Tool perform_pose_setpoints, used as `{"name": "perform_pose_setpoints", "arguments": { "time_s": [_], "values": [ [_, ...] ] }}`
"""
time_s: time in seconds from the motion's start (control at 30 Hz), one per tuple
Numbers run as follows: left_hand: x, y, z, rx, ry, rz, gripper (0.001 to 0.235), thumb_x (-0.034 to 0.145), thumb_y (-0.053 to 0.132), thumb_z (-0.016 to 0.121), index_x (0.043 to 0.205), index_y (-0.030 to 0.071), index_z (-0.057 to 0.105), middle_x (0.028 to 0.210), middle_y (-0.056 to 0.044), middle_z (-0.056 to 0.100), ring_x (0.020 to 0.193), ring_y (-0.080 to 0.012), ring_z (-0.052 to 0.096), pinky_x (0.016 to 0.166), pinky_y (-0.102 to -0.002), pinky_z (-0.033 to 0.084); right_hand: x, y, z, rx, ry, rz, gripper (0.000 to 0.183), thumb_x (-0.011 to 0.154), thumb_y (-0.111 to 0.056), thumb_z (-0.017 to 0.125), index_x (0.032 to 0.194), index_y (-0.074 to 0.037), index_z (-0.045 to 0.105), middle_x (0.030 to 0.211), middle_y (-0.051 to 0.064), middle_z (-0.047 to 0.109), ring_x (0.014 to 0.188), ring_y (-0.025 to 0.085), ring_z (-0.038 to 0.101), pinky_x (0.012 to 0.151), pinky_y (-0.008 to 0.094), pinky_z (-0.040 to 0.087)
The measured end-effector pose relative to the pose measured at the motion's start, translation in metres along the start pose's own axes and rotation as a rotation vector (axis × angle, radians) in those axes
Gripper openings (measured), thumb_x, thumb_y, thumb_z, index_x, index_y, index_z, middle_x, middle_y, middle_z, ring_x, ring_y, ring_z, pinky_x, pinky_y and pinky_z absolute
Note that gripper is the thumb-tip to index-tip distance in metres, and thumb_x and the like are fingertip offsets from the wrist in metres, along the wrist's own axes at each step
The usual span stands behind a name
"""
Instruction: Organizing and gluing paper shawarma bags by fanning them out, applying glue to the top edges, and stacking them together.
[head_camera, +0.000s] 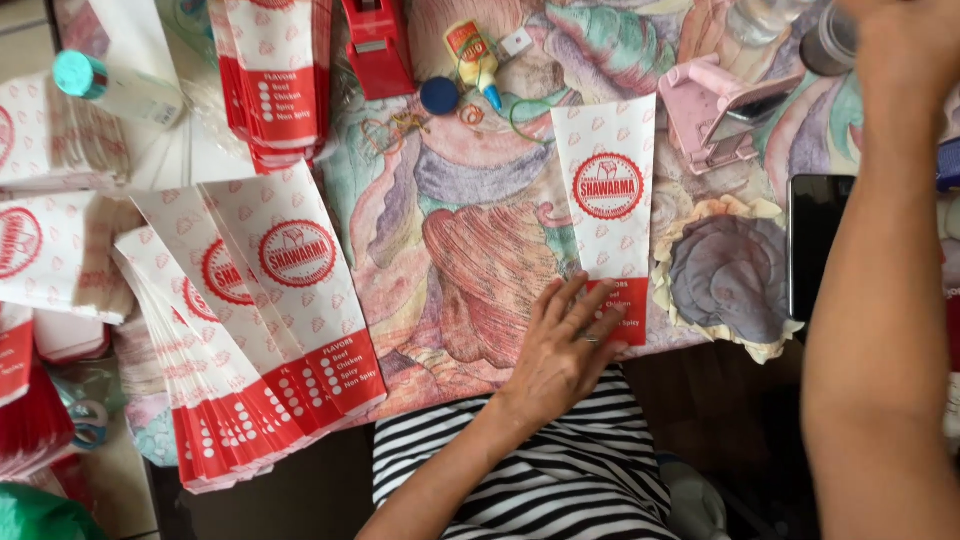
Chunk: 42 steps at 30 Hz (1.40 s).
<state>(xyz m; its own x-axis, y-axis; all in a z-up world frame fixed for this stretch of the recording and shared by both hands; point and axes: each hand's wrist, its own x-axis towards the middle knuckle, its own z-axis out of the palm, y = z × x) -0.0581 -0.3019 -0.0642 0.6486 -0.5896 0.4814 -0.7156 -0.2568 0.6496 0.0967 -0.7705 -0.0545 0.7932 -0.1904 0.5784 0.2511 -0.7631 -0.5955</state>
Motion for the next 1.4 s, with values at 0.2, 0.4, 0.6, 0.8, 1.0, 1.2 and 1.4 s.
{"name": "perform_pose_setpoints", "arguments": {
  "time_s": [0.2,0.4,0.6,0.8,1.0,1.2,1.4],
  "values": [
    [-0.044,-0.032,-0.073,0.152,0.316,-0.132,0.049,0.094,0.005,0.081,0.138,0.010,0.058,0.144,-0.008,0.056,0.141,-0.0309,0.049,0.120,-0.049,0.040,-0.119,-0.292,0.007,-0.140,-0.061,0.003,0.013,0.114,0.021,0.074,0.108,0.012,0.069,0.111,0.026,0.070,0.105,0.038,0.069,0.099,0.046,0.052],
    [-0.091,-0.040,-0.170,0.842,0.091,-0.638,0.063,0.095,-0.011,0.042,0.157,-0.001,0.039,0.164,-0.022,0.036,0.155,-0.0438,0.022,0.127,-0.056,0.018,-0.227,-0.308,0.056,-0.168,-0.288,-0.011,0.037,0.100,-0.009,0.068,0.134,0.003,0.064,0.146,0.025,0.059,0.140,0.042,0.055,0.127,0.056,0.039],
    [-0.108,-0.042,-0.141,0.783,-0.121,-0.623,0.078,0.083,-0.009,0.050,0.158,-0.002,0.027,0.165,-0.026,0.026,0.155,-0.0440,0.019,0.123,-0.066,0.014,-0.248,-0.308,0.062,-0.171,-0.383,-0.029,0.041,0.099,-0.008,0.066,0.138,0.000,0.061,0.151,0.020,0.054,0.149,0.039,0.045,0.131,0.058,0.029],
    [-0.056,-0.025,-0.069,0.539,-0.110,-0.433,0.076,0.093,0.002,0.066,0.156,-0.006,0.024,0.162,-0.030,0.029,0.153,-0.0451,0.021,0.125,-0.066,0.011,-0.238,-0.311,0.058,-0.117,-0.359,-0.035,0.036,0.098,-0.007,0.069,0.133,0.001,0.065,0.147,0.021,0.059,0.146,0.040,0.050,0.130,0.055,0.032],
    [-0.027,-0.034,-0.037,0.504,-0.077,-0.384,0.065,0.089,-0.009,0.040,0.154,-0.004,0.036,0.161,-0.032,0.030,0.153,-0.0482,0.021,0.127,-0.064,0.014,-0.233,-0.322,0.063,-0.101,-0.276,-0.072,0.028,0.101,-0.004,0.066,0.127,0.006,0.068,0.148,0.028,0.055,0.145,0.048,0.048,0.126,0.058,0.041],
    [-0.047,-0.011,-0.069,0.116,0.300,-0.111,0.030,0.097,-0.008,0.065,0.124,-0.003,0.054,0.130,-0.023,0.058,0.124,-0.0411,0.055,0.101,-0.057,0.051,-0.222,-0.357,0.086,0.085,-0.332,-0.217,0.019,0.095,0.006,0.069,0.114,0.008,0.071,0.130,0.025,0.063,0.123,0.040,0.066,0.117,0.052,0.050],
    [-0.069,0.003,-0.058,0.088,0.197,-0.088,0.019,0.086,0.006,0.079,0.102,-0.004,0.076,0.114,-0.018,0.074,0.123,-0.0393,0.065,0.109,-0.055,0.047,-0.237,-0.342,0.105,0.066,-0.315,-0.279,0.021,0.085,-0.003,0.079,0.105,0.004,0.076,0.125,0.015,0.072,0.119,0.033,0.069,0.113,0.045,0.049]
  ]
}}
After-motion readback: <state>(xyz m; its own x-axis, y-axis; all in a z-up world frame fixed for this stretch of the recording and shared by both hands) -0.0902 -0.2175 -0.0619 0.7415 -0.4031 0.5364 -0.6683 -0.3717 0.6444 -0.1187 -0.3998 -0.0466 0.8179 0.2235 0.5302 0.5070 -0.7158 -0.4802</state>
